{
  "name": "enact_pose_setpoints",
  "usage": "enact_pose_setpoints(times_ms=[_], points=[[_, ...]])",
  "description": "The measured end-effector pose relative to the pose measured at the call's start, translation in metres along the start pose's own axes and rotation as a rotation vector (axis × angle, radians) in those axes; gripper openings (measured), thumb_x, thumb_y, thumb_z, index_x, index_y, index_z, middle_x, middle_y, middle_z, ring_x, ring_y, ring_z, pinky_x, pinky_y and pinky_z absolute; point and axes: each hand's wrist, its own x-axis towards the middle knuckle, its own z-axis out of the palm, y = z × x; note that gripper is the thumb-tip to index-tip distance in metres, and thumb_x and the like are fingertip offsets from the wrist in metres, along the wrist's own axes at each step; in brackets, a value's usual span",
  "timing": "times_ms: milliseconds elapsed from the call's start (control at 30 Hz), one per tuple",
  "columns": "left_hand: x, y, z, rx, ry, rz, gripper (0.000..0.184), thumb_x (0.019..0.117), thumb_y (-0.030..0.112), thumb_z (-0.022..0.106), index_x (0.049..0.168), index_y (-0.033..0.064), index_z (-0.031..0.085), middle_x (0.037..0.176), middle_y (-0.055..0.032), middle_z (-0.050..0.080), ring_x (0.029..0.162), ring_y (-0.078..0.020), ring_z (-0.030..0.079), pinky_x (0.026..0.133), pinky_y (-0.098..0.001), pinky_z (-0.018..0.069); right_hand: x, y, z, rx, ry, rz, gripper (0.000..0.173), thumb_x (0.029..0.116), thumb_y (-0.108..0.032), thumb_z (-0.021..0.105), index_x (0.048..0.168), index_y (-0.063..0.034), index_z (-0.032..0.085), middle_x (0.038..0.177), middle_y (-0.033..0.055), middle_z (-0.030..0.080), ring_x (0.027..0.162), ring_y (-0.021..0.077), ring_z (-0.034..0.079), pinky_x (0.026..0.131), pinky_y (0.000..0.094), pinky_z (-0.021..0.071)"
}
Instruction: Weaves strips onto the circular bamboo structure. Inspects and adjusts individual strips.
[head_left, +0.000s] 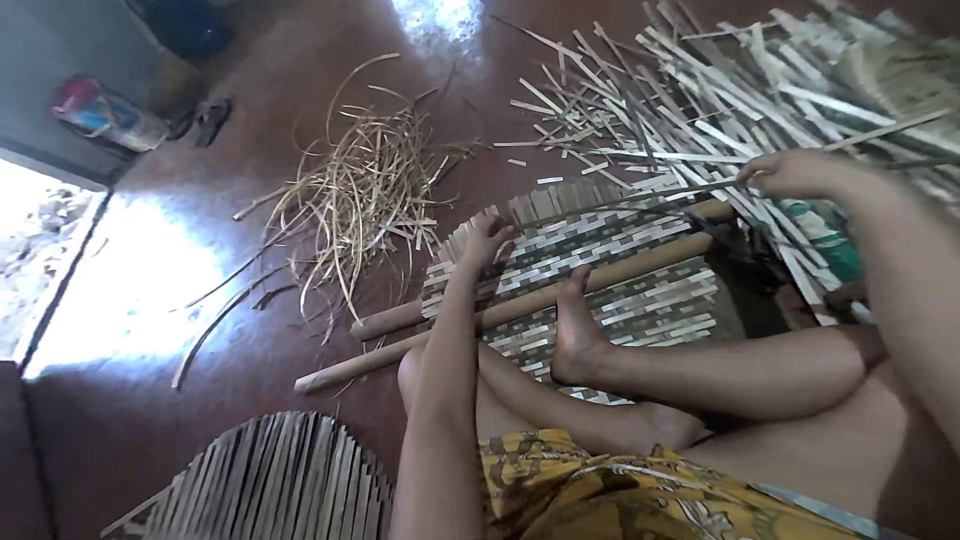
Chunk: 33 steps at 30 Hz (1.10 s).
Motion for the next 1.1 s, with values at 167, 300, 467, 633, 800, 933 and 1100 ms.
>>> enact_pose_setpoints(times_ms=[167, 300, 467, 633, 800, 933, 1100], points=[[-0.025, -0.017, -0.021, 0.059, 0.344, -0.216, 0.034, 0.1062, 0.018, 0.053, 0.136, 0.0057, 0.062, 0.128, -0.0181, 0.067, 0.116, -0.0316, 0.066, 0.102, -0.0524, 0.0501, -0.004, -0.052, 0.020, -0.045, -0.002, -0.231, 0.027, 0.1073, -0.011, 0.050, 0.125, -0.0080, 0.069, 0.106, 0.0277, 0.070, 0.101, 0.0514, 0.066, 0.089, 0.0753, 0.0442], [-0.018, -0.033, -0.040, -0.158, 0.394, -0.315, 0.029, 0.1061, 0.016, 0.054, 0.129, 0.0019, 0.065, 0.113, -0.0162, 0.070, 0.098, -0.0223, 0.068, 0.091, -0.0415, 0.0549, -0.014, -0.068, 0.014, -0.134, 0.065, -0.274, 0.029, 0.1071, -0.010, 0.049, 0.128, -0.0115, 0.069, 0.112, 0.0276, 0.070, 0.107, 0.0542, 0.064, 0.090, 0.0785, 0.0412], [0.012, -0.027, -0.033, 0.165, 0.103, -0.467, 0.039, 0.1069, 0.028, 0.051, 0.130, 0.0001, 0.065, 0.127, -0.0245, 0.065, 0.120, -0.0381, 0.062, 0.104, -0.0567, 0.0470, -0.029, -0.075, -0.001, -0.214, 0.108, -0.224, 0.029, 0.1071, -0.012, 0.050, 0.130, -0.0131, 0.068, 0.115, 0.0262, 0.071, 0.112, 0.0525, 0.063, 0.099, 0.0786, 0.0346], [0.026, -0.020, -0.041, 0.253, -0.016, -0.564, 0.038, 0.1007, 0.029, 0.061, 0.114, -0.0063, 0.066, 0.112, -0.0248, 0.066, 0.101, -0.0350, 0.065, 0.091, -0.0547, 0.0513, -0.032, -0.075, 0.004, -0.185, 0.092, -0.275, 0.028, 0.1071, -0.014, 0.051, 0.131, -0.0076, 0.065, 0.107, 0.0265, 0.070, 0.102, 0.0509, 0.065, 0.093, 0.0776, 0.0398], [-0.001, -0.048, -0.064, -0.068, 0.008, -0.243, 0.035, 0.1030, 0.025, 0.062, 0.124, -0.0021, 0.065, 0.116, -0.0201, 0.068, 0.103, -0.0271, 0.066, 0.097, -0.0483, 0.0513, -0.017, -0.055, 0.010, -0.129, 0.120, -0.327, 0.027, 0.1071, -0.020, 0.054, 0.125, -0.0062, 0.070, 0.106, 0.0277, 0.071, 0.099, 0.0510, 0.067, 0.088, 0.0762, 0.0447], [-0.036, -0.043, -0.059, -0.133, 0.029, -0.096, 0.036, 0.1041, 0.018, 0.059, 0.135, 0.0004, 0.058, 0.128, -0.0185, 0.065, 0.108, -0.0237, 0.066, 0.096, -0.0431, 0.0529, -0.004, -0.075, 0.015, -0.142, 0.125, -0.355, 0.027, 0.1078, -0.017, 0.052, 0.124, -0.0043, 0.070, 0.112, 0.0292, 0.069, 0.105, 0.0529, 0.065, 0.091, 0.0763, 0.0434], [-0.051, -0.044, -0.072, 0.143, 0.251, -0.276, 0.024, 0.1000, 0.013, 0.062, 0.121, 0.0060, 0.071, 0.121, -0.0176, 0.070, 0.115, -0.0330, 0.066, 0.102, -0.0549, 0.0485, 0.005, -0.141, 0.040, -0.244, 0.113, -0.427, 0.027, 0.1078, -0.018, 0.052, 0.126, -0.0090, 0.071, 0.119, 0.0250, 0.070, 0.115, 0.0504, 0.063, 0.099, 0.0755, 0.0387]])
